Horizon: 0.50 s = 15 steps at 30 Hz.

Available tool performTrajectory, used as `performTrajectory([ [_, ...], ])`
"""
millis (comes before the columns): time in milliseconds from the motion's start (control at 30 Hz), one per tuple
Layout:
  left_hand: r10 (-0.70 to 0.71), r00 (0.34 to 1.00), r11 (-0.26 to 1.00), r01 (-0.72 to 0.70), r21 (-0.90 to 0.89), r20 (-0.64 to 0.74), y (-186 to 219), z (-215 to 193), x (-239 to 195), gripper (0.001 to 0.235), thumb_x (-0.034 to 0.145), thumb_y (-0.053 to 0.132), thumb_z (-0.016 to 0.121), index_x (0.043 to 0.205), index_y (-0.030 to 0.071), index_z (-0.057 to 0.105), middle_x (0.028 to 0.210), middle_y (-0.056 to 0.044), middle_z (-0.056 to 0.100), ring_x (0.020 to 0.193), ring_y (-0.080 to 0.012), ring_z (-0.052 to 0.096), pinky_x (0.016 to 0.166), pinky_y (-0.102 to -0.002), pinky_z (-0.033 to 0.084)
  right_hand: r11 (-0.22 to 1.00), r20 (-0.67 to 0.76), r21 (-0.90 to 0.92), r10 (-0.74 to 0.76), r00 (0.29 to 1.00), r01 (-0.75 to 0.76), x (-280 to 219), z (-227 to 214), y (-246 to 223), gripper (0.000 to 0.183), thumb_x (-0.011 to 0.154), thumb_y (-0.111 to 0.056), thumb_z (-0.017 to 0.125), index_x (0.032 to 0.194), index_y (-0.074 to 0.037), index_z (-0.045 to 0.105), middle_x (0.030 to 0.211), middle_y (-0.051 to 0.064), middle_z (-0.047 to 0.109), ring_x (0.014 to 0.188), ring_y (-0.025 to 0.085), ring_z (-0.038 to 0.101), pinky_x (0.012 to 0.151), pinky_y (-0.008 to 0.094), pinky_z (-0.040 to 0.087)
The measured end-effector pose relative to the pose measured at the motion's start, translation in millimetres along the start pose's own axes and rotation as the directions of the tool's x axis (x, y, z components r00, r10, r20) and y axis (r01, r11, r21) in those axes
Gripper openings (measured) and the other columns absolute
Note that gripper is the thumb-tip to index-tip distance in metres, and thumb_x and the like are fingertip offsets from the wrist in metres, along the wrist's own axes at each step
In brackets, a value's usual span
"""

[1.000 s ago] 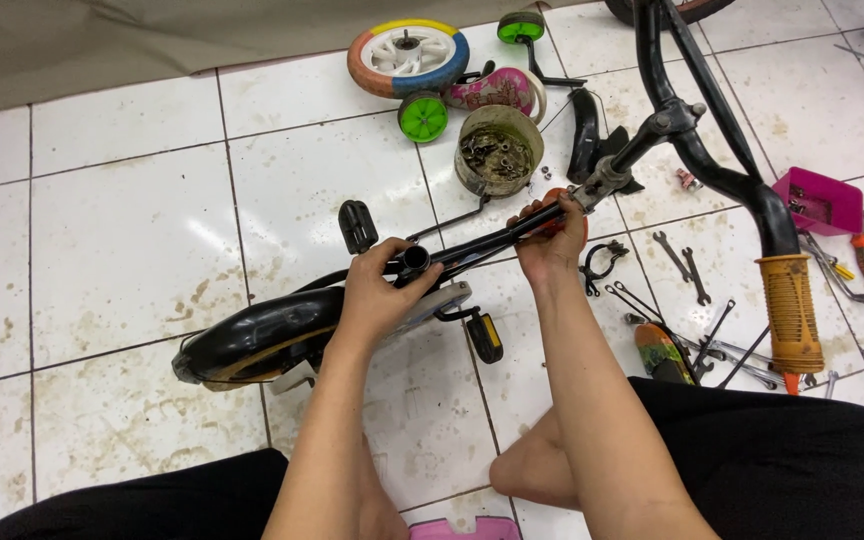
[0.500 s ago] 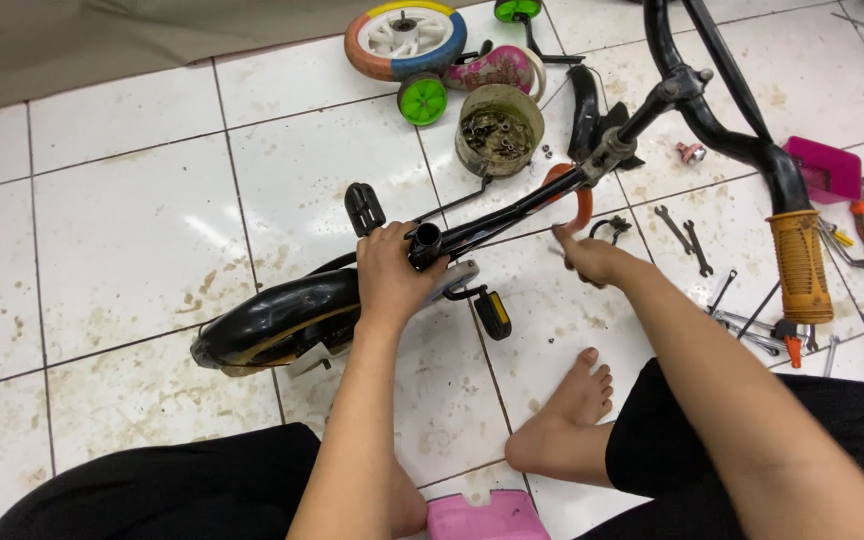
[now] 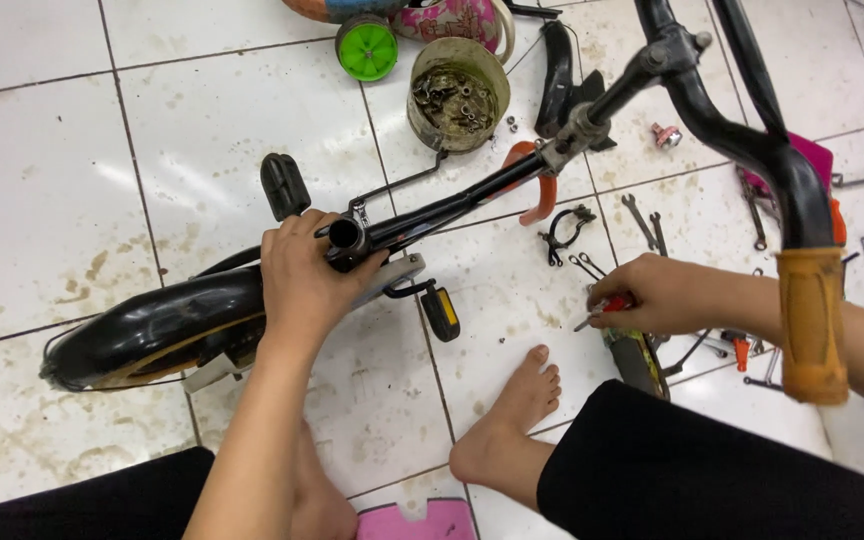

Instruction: The person sits on the floor and uses a screwdriver to tighten screws on the chain guard of a small bicycle. They then flip the bicycle over and continue to tighten screws on the frame and pedal area.

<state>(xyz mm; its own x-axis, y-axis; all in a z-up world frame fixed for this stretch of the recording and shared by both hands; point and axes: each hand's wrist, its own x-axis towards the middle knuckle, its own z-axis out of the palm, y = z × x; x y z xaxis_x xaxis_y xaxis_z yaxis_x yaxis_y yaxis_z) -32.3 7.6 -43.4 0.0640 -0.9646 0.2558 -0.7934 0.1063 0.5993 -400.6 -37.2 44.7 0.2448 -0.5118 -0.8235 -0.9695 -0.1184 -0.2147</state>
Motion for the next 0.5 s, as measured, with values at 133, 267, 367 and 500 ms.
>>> performTrajectory([
  [133,-0.049,0.999,0.998,0.049,0.04,0.016,14,-2,0,0.042,0.062,0.035,0.096,0.087,0.015,0.069,0.084,0.0,0.069,0.083,-0.025,0.065,0.082,-0.038,0.043,0.962,-0.071,0.233,-0.133,0.989,0.146,15,3,-17,0.038,0.091,-0.018,0.068,0.124,-0.002,0.075,0.107,0.026,0.08,0.099,0.038,0.079,0.087,0.045,0.063],
  [267,-0.057,0.997,0.998,0.057,0.012,0.044,14,4,2,0.04,0.061,0.035,0.096,0.087,0.019,0.069,0.083,0.002,0.068,0.082,-0.024,0.066,0.081,-0.038,0.043,0.791,-0.273,0.503,-0.236,0.933,0.348,52,21,-34,0.039,0.081,-0.009,0.082,0.118,0.002,0.075,0.091,0.024,0.079,0.084,0.031,0.075,0.084,0.043,0.061],
  [367,-0.066,0.996,0.998,0.067,-0.002,0.056,15,2,4,0.04,0.061,0.033,0.096,0.088,0.018,0.071,0.084,0.001,0.07,0.08,-0.0238,0.066,0.08,-0.037,0.043,0.604,-0.424,0.654,-0.205,0.882,0.455,84,44,-39,0.035,0.08,-0.006,0.084,0.113,0.002,0.074,0.085,0.018,0.078,0.081,0.024,0.071,0.084,0.041,0.061],
  [500,-0.078,0.996,0.997,0.079,-0.016,0.044,14,3,4,0.039,0.06,0.031,0.097,0.088,0.019,0.072,0.085,0.003,0.069,0.079,-0.0217,0.064,0.079,-0.036,0.042,0.438,-0.603,0.674,-0.14,0.785,0.595,109,66,-47,0.029,0.085,-0.005,0.081,0.112,0.004,0.074,0.082,0.015,0.074,0.076,0.019,0.067,0.079,0.037,0.062],
])
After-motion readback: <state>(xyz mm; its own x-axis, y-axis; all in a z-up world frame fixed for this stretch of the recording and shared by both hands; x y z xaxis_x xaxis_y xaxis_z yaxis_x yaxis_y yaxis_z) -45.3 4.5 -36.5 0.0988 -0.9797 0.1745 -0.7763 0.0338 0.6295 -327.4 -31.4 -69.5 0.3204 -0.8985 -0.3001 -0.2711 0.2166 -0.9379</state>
